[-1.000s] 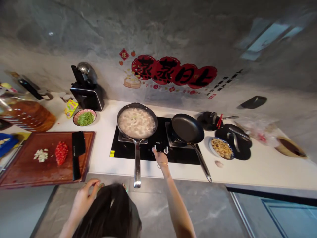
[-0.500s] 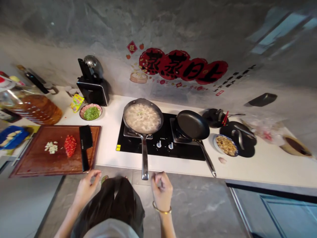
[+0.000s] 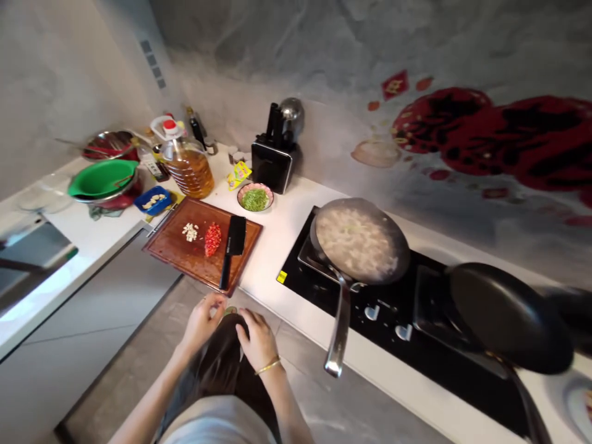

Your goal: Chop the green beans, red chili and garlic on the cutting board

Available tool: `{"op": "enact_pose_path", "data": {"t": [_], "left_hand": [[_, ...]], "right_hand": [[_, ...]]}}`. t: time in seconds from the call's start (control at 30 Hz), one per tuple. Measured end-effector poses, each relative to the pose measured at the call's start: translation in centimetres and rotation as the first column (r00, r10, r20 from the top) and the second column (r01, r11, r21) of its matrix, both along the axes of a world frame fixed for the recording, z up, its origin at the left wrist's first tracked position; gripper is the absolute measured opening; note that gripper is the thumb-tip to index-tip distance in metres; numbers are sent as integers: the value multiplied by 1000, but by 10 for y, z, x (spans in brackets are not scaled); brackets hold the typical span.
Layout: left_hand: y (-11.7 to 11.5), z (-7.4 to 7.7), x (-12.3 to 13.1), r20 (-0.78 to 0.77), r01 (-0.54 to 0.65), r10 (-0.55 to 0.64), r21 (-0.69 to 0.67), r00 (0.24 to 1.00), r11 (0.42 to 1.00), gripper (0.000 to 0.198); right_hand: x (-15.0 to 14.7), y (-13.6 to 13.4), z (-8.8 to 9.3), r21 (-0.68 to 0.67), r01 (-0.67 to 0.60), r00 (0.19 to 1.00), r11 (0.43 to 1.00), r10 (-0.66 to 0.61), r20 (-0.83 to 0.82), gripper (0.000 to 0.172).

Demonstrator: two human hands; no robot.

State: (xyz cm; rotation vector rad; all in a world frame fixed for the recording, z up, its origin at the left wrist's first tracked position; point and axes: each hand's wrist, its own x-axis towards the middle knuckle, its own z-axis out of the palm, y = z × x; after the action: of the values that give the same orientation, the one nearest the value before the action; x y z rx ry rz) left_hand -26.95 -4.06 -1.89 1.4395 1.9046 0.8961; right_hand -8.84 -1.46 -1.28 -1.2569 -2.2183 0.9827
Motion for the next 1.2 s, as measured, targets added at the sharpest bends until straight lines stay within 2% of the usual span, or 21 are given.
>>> {"op": "enact_pose_path", "data": {"t": [0.17, 0.27, 0.37, 0.43, 0.53, 0.63, 0.7, 0.8, 0.9, 1.03, 1.2], "left_hand": [[-15, -3, -28, 9, -148, 148, -57, 989, 987, 18], [-12, -5, -55, 27, -216, 217, -54, 976, 975, 20], [7, -9, -103, 50, -281, 281, -15, 958, 960, 20], [28, -11, -150, 52, -334, 332, 31, 942, 942, 20], [66, -7, -239, 57, -398, 394, 115, 918, 910, 20], [101, 3, -332, 43, -413, 412, 165, 910, 896, 21], [117, 10, -387, 23, -408, 410, 172, 912, 897, 21], [127, 14, -450, 47, -418, 417, 175, 908, 891, 23], [129, 11, -490, 103, -460, 449, 148, 888, 876, 25], [132, 7, -519, 119, -497, 484, 119, 867, 860, 26], [151, 13, -558, 66, -511, 507, 150, 859, 846, 26]], "right_hand": [[-30, 29, -7, -9, -67, 998, 998, 67, 7, 33], [-59, 55, -8, 23, -108, 993, 994, 109, -37, 31], [-98, 83, -7, 49, -134, 989, 990, 137, -64, 31], [-135, 104, -5, 57, -163, 983, 985, 167, -81, 31], [-214, 143, -4, 85, -215, 967, 973, 224, -118, 30], [-322, 191, 1, 144, -258, 950, 955, 278, -143, 29], [-399, 223, 8, 183, -279, 938, 943, 308, -156, 29], [-501, 262, 16, 229, -327, 919, 917, 365, -147, 31], [-571, 287, 16, 258, -349, 921, 901, 381, -82, 34], [-616, 309, 8, 255, -327, 941, 910, 339, -2, 38], [-631, 321, 0, 218, -322, 944, 921, 329, 5, 38]]}}
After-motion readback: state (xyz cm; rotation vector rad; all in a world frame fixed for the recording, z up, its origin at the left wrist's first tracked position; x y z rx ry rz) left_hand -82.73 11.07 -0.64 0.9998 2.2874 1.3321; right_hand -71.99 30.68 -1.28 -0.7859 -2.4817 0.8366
